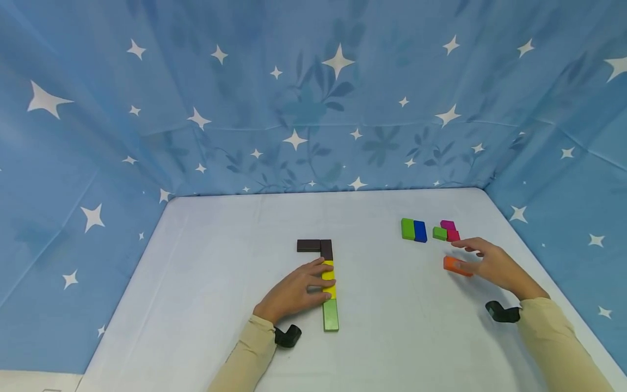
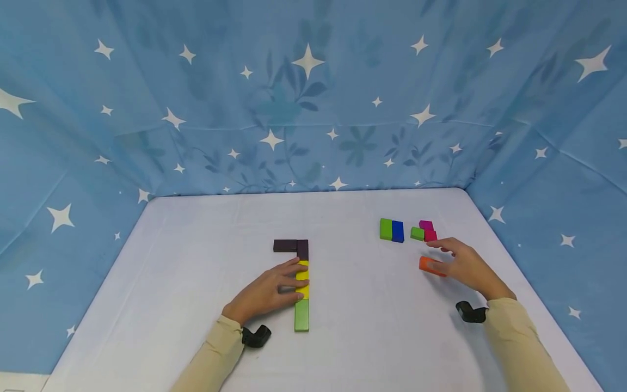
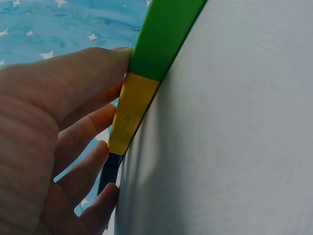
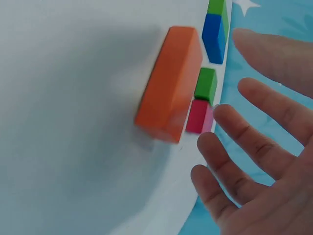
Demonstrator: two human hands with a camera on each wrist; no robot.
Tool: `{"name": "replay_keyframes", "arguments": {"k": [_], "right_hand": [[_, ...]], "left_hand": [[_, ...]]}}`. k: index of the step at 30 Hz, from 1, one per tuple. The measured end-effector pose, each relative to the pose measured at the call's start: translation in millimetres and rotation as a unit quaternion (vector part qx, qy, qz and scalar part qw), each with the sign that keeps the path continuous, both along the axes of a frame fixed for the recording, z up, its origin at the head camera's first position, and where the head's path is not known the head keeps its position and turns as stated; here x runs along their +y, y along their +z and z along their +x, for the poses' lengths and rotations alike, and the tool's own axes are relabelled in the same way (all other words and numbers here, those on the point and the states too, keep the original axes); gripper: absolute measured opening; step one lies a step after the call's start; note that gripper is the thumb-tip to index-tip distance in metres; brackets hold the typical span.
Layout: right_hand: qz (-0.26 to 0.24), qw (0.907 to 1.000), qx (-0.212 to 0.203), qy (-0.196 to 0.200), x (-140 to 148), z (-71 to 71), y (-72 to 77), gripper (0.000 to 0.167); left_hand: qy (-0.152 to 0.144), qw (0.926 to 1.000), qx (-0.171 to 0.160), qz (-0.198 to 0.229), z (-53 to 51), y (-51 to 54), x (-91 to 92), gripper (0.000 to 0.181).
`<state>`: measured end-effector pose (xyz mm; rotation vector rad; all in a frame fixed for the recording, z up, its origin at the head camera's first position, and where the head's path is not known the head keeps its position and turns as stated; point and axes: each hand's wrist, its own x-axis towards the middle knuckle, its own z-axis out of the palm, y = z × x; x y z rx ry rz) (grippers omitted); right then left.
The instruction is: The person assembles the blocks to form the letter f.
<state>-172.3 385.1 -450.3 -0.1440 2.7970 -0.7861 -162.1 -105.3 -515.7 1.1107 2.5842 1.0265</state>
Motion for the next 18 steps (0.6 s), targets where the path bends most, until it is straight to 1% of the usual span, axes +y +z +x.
{"name": "replay_keyframes", "arguments": {"k": [2,7,12,15,18], "right_hand": [[-0.003,1.0,-0.004,-0.001,4,3.6,-3.1,0.063],[-0.007,0.9999,0.007,0.003,12,7.9,-14.1,0.059],[0.0,0.9999,0.013,-0.005,16,6.3,-22.4,0.056],[-0.001,0.9999,0.012,-0.012,16,5.2,-24.3,0.053],[-0.006,0.9998,0.016,-0.011,17,4.9,-25.9,0.048]], "left_hand": [[0.001,1.0,-0.002,-0.002,0.6,0.1,0.0,0.037],[0.003,1.0,-0.003,-0.005,1.3,0.3,-0.6,0.037],[0.001,1.0,-0.001,-0.004,0.9,0.3,-0.5,0.038],[0.001,1.0,-0.003,0.001,1.0,0.5,-0.1,0.038],[-0.001,1.0,-0.003,0.006,1.5,0.6,0.1,0.037]]}}
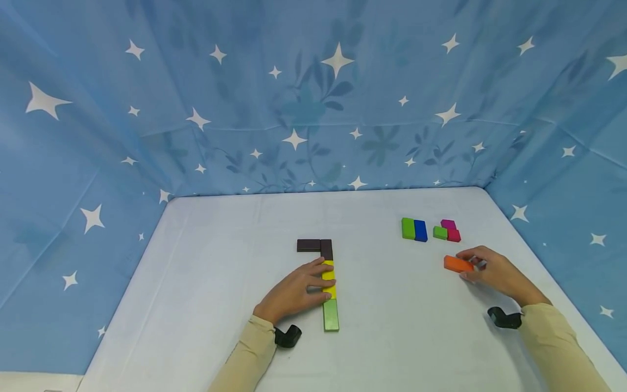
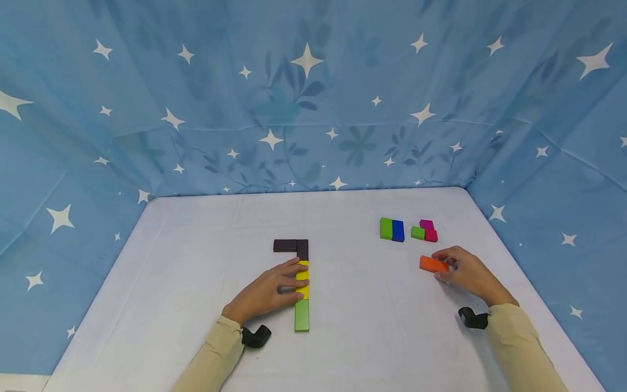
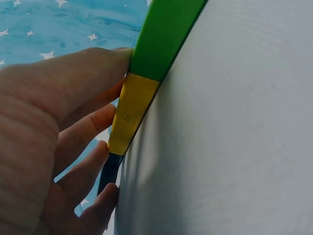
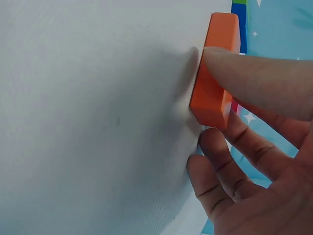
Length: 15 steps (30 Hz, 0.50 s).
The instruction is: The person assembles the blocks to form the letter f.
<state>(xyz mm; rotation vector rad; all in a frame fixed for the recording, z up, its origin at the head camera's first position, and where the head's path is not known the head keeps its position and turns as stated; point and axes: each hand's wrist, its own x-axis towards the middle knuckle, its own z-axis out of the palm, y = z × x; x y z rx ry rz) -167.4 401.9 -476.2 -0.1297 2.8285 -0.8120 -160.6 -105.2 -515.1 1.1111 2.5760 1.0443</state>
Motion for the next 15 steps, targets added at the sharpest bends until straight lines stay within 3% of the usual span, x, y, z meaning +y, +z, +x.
{"name": "replay_keyframes", "arguments": {"k": [15], "right_hand": [[0.001,0.9993,0.029,0.025,-8.0,-7.9,1.6,0.042]], "left_hand": [[0.004,1.0,-0.001,-0.004,0.9,2.0,0.7,0.038]]}}
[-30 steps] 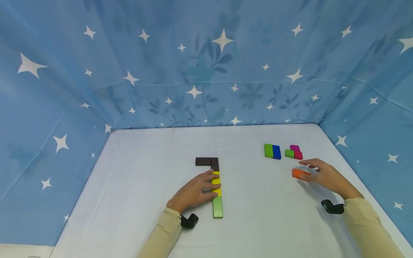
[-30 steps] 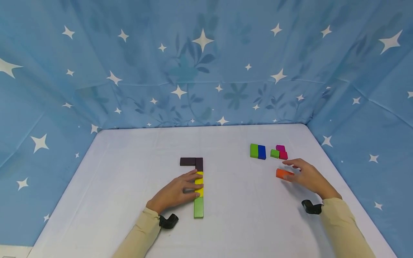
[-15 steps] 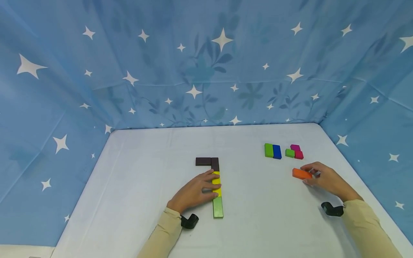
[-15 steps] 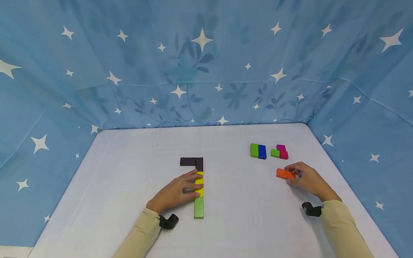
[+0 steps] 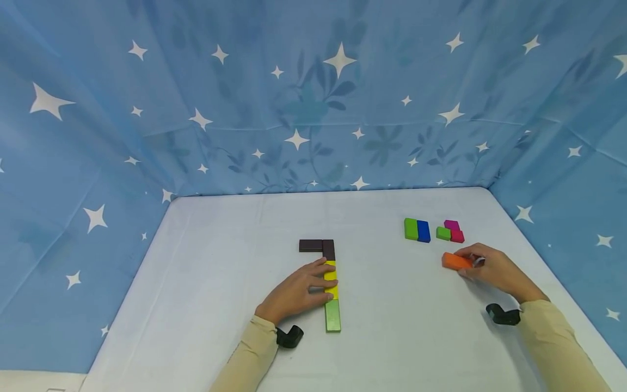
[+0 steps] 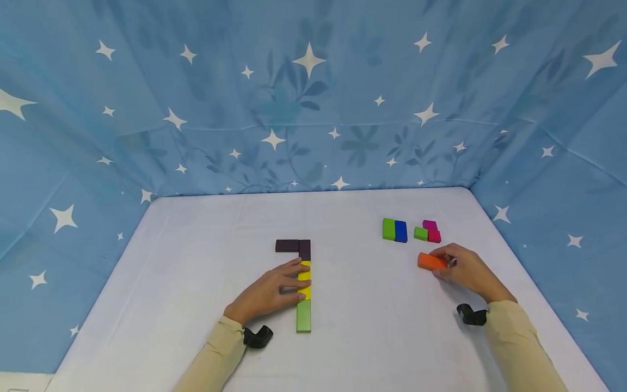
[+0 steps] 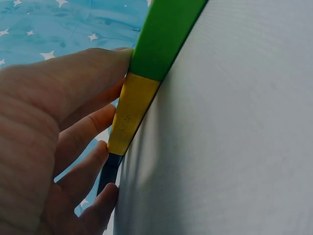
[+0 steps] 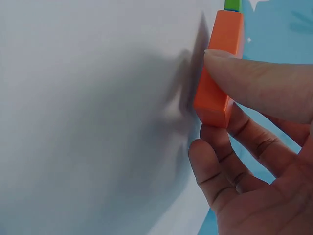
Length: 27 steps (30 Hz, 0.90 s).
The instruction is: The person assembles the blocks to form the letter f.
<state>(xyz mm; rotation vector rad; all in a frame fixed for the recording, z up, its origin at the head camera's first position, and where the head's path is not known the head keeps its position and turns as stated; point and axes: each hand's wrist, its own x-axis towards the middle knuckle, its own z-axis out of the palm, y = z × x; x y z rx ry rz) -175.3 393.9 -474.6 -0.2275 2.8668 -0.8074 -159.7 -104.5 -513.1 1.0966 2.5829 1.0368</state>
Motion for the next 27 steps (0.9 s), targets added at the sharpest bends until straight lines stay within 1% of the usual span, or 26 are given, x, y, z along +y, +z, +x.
{"name": "replay_keyframes", "arguments": {"k": [5,10,14,21,24,27], "right_hand": [[-0.004,0.9999,-0.005,0.014,-11,-11.1,5.4,0.042],[-0.01,0.9994,-0.003,0.033,-25,-24.4,12.3,0.043],[-0.015,0.9987,0.005,0.048,-40,-34.4,17.8,0.043],[-0.04,0.9958,0.026,0.079,-70,-51.9,24.1,0.037],[-0.049,0.9942,0.032,0.09,-80,-57.7,26.1,0.036],[-0.052,0.9938,0.032,0.093,-90,-63.2,27.6,0.034]], "left_hand": [[0.0,1.0,0.005,-0.003,-0.7,-1.3,0.3,0.038],[0.002,1.0,-0.002,-0.005,-1.0,-0.9,0.3,0.038],[0.004,0.9999,-0.012,-0.002,-0.5,-0.3,-0.7,0.037],[0.004,1.0,0.0,-0.002,-1.7,-1.1,-1.1,0.037],[0.005,1.0,-0.007,-0.004,-2.2,-1.6,-0.2,0.038],[0.007,0.9999,-0.013,-0.004,-1.5,-0.9,0.1,0.038]]}}
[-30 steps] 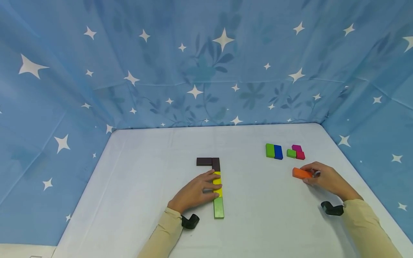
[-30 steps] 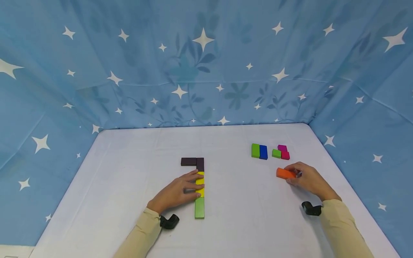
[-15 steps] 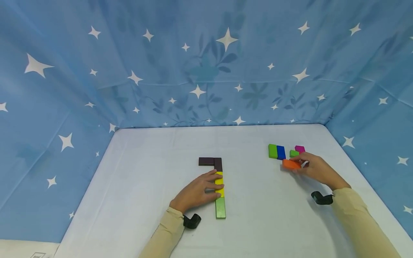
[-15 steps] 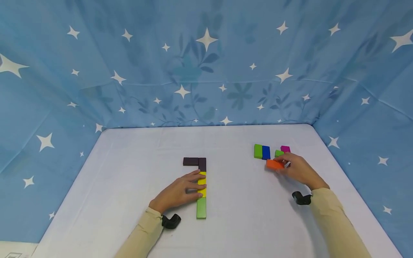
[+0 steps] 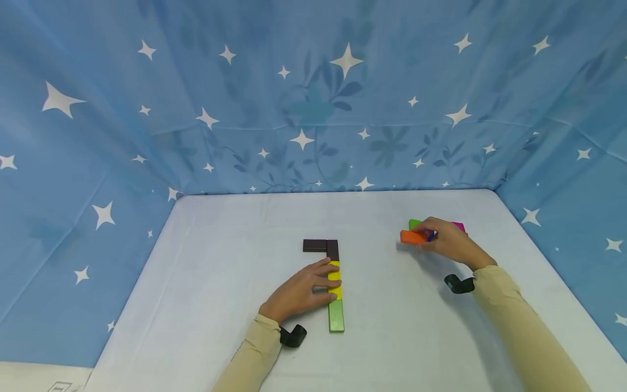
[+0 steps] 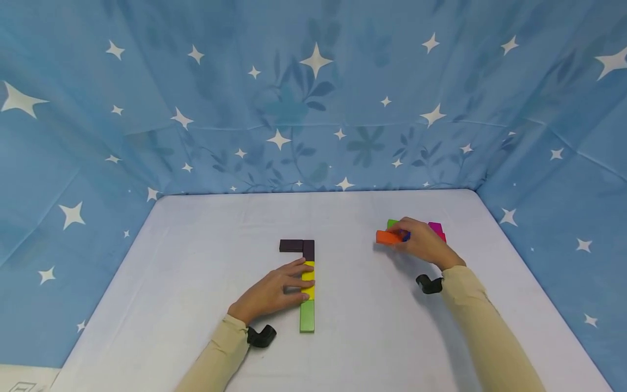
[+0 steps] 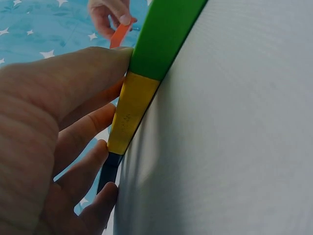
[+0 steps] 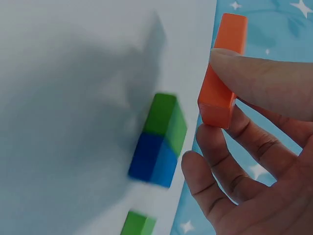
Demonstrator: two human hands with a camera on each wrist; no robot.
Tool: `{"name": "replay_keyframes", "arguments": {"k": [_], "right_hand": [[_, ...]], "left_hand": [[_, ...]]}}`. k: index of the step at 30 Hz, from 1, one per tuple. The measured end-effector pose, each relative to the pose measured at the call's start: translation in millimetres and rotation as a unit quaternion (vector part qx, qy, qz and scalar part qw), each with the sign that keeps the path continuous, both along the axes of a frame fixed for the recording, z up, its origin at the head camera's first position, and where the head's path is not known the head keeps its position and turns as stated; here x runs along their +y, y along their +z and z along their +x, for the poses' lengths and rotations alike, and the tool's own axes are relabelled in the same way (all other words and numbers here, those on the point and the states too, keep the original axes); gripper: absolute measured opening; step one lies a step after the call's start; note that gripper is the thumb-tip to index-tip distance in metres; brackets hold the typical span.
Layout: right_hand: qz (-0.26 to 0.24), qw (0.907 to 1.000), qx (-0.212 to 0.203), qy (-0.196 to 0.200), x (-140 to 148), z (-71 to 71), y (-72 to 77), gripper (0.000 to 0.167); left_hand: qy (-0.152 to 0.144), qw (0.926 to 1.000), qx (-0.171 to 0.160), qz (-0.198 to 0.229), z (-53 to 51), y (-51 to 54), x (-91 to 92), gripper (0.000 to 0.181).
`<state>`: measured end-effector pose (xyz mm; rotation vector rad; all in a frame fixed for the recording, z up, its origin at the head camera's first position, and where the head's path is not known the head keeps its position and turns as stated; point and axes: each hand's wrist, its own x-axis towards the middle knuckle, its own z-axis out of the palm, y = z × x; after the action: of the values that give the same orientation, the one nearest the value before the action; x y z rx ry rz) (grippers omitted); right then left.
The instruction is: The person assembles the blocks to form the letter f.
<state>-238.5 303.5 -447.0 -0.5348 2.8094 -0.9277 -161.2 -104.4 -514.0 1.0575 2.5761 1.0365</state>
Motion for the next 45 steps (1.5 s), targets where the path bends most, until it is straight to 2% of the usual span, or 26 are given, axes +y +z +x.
{"name": "replay_keyframes", "arguments": {"k": [9,21,28,38,45], "right_hand": [[-0.003,0.9998,-0.014,0.015,-27,-15.7,1.1,0.034],[-0.021,0.9982,-0.018,0.053,-58,-25.2,-12.3,0.032],[-0.019,0.9966,-0.022,0.077,-78,-26.4,-18.9,0.031],[-0.002,0.9917,0.003,0.129,-108,-28.0,-27.8,0.03],[0.019,0.9904,-0.006,0.136,-125,-28.1,-32.7,0.029]], "left_hand": [[0.001,1.0,-0.005,0.001,-0.3,-0.4,0.2,0.038],[-0.004,1.0,0.005,0.006,-0.5,0.5,1.0,0.038],[-0.004,1.0,0.001,0.003,-1.1,0.4,1.0,0.038],[-0.003,0.9999,-0.007,-0.008,-1.9,0.0,0.4,0.038],[-0.004,0.9999,-0.004,-0.009,-1.9,0.4,0.9,0.038]]}}
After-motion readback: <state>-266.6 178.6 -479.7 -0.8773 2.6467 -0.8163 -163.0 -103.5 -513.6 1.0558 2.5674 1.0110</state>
